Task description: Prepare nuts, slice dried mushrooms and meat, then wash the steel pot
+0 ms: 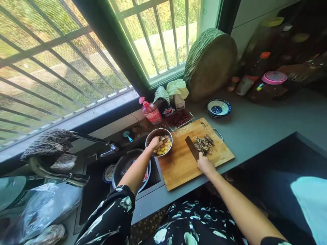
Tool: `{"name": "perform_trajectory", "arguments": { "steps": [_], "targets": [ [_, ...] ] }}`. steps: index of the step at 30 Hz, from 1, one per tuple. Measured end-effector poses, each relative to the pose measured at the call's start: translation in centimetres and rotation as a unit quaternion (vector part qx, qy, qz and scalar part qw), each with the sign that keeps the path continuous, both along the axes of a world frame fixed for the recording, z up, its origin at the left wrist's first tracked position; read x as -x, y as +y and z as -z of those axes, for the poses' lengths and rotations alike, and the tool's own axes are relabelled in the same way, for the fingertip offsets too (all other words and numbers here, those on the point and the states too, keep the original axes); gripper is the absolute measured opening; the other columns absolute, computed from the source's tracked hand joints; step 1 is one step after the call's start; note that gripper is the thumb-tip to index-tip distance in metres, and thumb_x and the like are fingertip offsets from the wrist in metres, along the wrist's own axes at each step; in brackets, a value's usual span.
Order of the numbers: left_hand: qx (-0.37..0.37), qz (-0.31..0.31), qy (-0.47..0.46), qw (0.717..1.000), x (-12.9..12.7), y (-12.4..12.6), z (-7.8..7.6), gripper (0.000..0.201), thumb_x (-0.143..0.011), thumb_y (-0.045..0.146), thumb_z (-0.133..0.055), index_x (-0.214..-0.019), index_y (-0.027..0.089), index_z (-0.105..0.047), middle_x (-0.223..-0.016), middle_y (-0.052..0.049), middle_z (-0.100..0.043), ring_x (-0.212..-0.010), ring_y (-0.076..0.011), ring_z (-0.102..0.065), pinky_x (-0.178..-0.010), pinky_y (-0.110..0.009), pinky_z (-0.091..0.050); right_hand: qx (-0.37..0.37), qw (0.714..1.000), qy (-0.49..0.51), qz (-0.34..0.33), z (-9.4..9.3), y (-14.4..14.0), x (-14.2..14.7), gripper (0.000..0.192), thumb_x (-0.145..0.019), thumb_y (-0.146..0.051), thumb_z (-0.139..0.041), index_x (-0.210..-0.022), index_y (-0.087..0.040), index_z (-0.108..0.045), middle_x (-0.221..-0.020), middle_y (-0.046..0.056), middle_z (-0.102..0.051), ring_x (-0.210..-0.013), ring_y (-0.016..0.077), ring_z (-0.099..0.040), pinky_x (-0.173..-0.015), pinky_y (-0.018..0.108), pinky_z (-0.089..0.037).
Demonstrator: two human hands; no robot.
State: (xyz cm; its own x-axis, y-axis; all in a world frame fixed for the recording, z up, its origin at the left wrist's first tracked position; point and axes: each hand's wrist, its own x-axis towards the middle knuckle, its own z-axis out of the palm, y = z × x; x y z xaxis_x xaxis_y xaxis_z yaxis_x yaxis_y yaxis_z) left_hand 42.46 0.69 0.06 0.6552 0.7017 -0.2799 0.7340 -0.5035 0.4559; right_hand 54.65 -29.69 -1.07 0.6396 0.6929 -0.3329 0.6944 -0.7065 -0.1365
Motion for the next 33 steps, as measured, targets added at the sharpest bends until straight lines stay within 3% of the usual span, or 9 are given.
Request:
{"name": "perform_trajectory", "arguments": {
  "steps": [6, 11, 15, 18, 22, 25, 28, 30, 33],
  "targets": [
    [0.021, -0.044, -0.053, 0.997, 2.1, 0.8, -2.0, 0.027, -0.08, 0.032, -0.042, -0.091, 0.014, -0.059, -0.078, -0.006, -0.064, -0.069, -0.0147, -0.057, -0.064, -0.023, -0.041, -0.009, 1.0, -0.005, -0.009, -0.1, -0.1, 0.5, 0.022, -0.084, -0.027, -0.035, -0.101, -0.012, -0.036, -0.078, 0.012, -0.062, -0.072, 0.0219, -0.061, -0.058, 0.027, -0.035],
    [0.024, -0.138, -0.199, 0.97, 3.4, 0.4, -3.3, 0.031, -0.069, 0.041, -0.057, -0.085, 0.016, -0.064, -0.074, -0.003, -0.064, -0.07, -0.0153, -0.056, -0.063, -0.023, -0.041, -0.027, 0.999, 0.001, -0.036, -0.5, 0.3, 2.0, 0.019, -0.085, -0.028, -0.034, -0.098, -0.015, -0.037, -0.077, 0.01, -0.061, -0.073, 0.0211, -0.061, -0.059, 0.027, -0.036],
    [0.054, -0.146, -0.293, 0.943, 3.6, -0.1, -4.2, 0.032, -0.063, 0.041, -0.063, -0.084, 0.017, -0.066, -0.075, -0.002, -0.065, -0.07, -0.0144, -0.057, -0.064, -0.022, -0.042, -0.035, 0.998, 0.008, -0.051, -0.7, 0.4, 3.1, 0.017, -0.085, -0.027, -0.035, -0.098, -0.016, -0.037, -0.078, 0.01, -0.061, -0.074, 0.0207, -0.062, -0.059, 0.026, -0.036],
    [0.016, -0.145, -0.357, 0.923, 3.5, -1.0, -4.3, 0.029, -0.067, 0.038, -0.06, -0.088, 0.018, -0.065, -0.081, -0.002, -0.065, -0.073, -0.0132, -0.057, -0.068, -0.023, -0.043, -0.03, 0.998, 0.015, -0.052, -0.8, 0.1, 3.3, 0.018, -0.085, -0.028, -0.035, -0.098, -0.016, -0.037, -0.078, 0.01, -0.061, -0.073, 0.0209, -0.062, -0.059, 0.026, -0.036],
    [-0.058, -0.099, -0.287, 0.951, 3.3, -3.0, -3.3, 0.013, -0.071, 0.026, -0.057, -0.079, 0.021, -0.066, -0.081, -0.001, -0.065, -0.077, -0.014, -0.057, -0.075, -0.026, -0.043, -0.032, 0.999, 0.01, -0.039, -0.6, -0.4, 3.1, 0.019, -0.085, -0.028, -0.036, -0.099, -0.016, -0.037, -0.079, 0.01, -0.061, -0.074, 0.0219, -0.061, -0.059, 0.027, -0.036],
    [-0.137, -0.067, -0.232, 0.961, 3.3, -3.9, -2.6, 0.012, -0.072, 0.024, -0.057, -0.08, 0.022, -0.066, -0.088, -0.003, -0.064, -0.088, -0.0162, -0.056, -0.083, -0.028, -0.041, -0.042, 0.998, 0.013, -0.046, -0.4, -0.6, 3.2, 0.019, -0.085, -0.028, -0.035, -0.099, -0.016, -0.037, -0.08, 0.01, -0.061, -0.074, 0.0217, -0.061, -0.06, 0.027, -0.036],
    [-0.159, -0.056, -0.196, 0.966, 3.5, -3.9, -2.9, 0.013, -0.074, 0.023, -0.054, -0.081, 0.022, -0.065, -0.089, -0.003, -0.064, -0.087, -0.0168, -0.056, -0.081, -0.028, -0.041, -0.044, 0.998, 0.019, -0.042, -0.6, -0.6, 3.4, 0.02, -0.085, -0.028, -0.034, -0.101, -0.015, -0.037, -0.08, 0.01, -0.061, -0.075, 0.0205, -0.061, -0.061, 0.027, -0.037],
    [-0.165, -0.076, -0.211, 0.96, 3.7, -3.8, -3.8, 0.014, -0.077, 0.023, -0.051, -0.085, 0.021, -0.063, -0.089, -0.003, -0.063, -0.085, -0.0157, -0.056, -0.079, -0.026, -0.041, -0.043, 0.998, 0.024, -0.043, -0.8, -0.4, 3.6, 0.021, -0.085, -0.028, -0.034, -0.102, -0.015, -0.036, -0.081, 0.01, -0.062, -0.075, 0.0199, -0.061, -0.061, 0.026, -0.037],
    [-0.179, -0.174, -0.273, 0.929, 3.7, -4.6, -5.6, 0.025, -0.08, 0.027, -0.048, -0.103, 0.018, -0.053, -0.092, -0.003, -0.061, -0.08, -0.014, -0.056, -0.076, -0.025, -0.041, -0.048, 0.997, 0.026, -0.054, -1.0, -0.1, 3.5, 0.02, -0.085, -0.027, -0.035, -0.102, -0.016, -0.036, -0.083, 0.01, -0.062, -0.075, 0.0197, -0.061, -0.061, 0.026, -0.038]
  ]
}}
